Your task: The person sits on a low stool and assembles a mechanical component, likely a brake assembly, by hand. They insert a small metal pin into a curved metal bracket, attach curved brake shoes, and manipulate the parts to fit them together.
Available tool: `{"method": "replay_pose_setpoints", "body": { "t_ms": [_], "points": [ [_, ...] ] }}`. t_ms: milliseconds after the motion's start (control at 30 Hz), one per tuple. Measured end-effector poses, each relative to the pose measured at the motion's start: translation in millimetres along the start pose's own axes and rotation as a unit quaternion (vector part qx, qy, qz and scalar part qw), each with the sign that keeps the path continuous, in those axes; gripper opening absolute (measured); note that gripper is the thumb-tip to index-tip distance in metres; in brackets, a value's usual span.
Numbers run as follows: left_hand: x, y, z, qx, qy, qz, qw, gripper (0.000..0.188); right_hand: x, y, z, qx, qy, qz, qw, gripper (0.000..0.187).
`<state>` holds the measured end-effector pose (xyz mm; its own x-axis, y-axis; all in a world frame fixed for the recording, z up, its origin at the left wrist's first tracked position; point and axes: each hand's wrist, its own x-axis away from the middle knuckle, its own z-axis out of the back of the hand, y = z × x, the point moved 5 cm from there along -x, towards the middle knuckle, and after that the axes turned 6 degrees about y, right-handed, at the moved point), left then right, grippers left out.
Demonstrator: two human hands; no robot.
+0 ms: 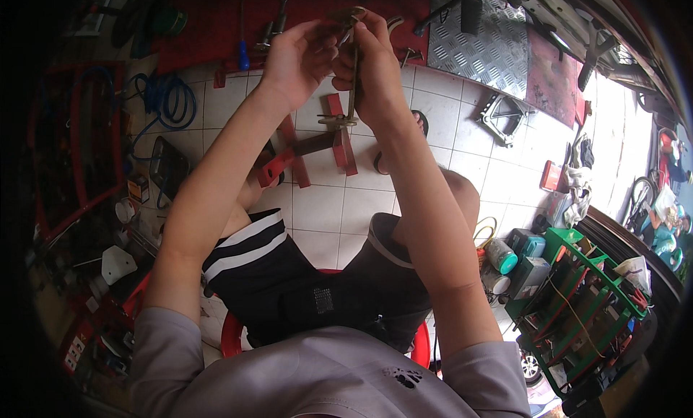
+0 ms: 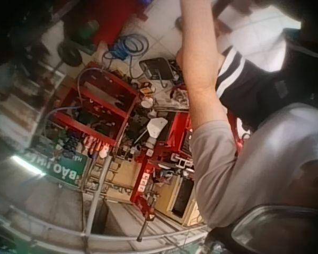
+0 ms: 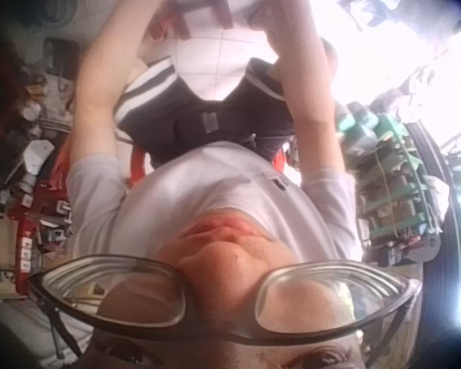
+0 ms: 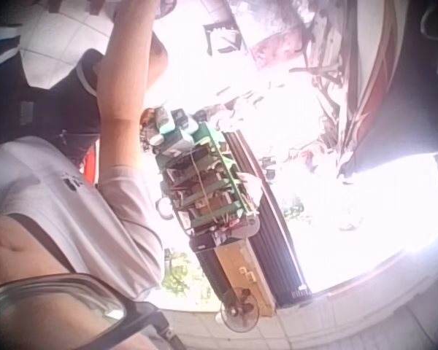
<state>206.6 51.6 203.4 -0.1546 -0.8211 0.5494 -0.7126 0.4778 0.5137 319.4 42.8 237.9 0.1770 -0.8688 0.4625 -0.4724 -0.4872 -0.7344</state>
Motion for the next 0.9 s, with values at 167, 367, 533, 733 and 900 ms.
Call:
{"method": "replay_pose_setpoints", "body": {
  "t_ms": [167, 367, 533, 733, 900],
  "points": [
    [1, 1, -2, -0.011, 0.001, -0.012, 1.0, 0.023, 0, -1, 0, -0.018, -0.028, 0.002, 0.999, 0.017],
    [9, 1, -14, -0.096, 0.018, -0.052, 0.994, 0.009, 0, 0, 1, -0.007, -0.011, 0.001, 1.0, 0.019],
    [-1, 0, 0, -0.077, 0.013, -0.045, 0.996, 0.01, 3, -1, -4, -0.001, -0.006, 0.0, 1.0, 0.018],
    [4, -2, -10, -0.096, 0.025, -0.054, 0.994, 0.008, 0, -1, 1, 0.002, -0.031, 0.007, 0.999, 0.018],
    [0, -1, -5, -0.073, 0.027, -0.05, 0.996, 0.01, 3, -2, -3, 0.009, -0.009, 0.012, 1.0, 0.019]
  ]
}}
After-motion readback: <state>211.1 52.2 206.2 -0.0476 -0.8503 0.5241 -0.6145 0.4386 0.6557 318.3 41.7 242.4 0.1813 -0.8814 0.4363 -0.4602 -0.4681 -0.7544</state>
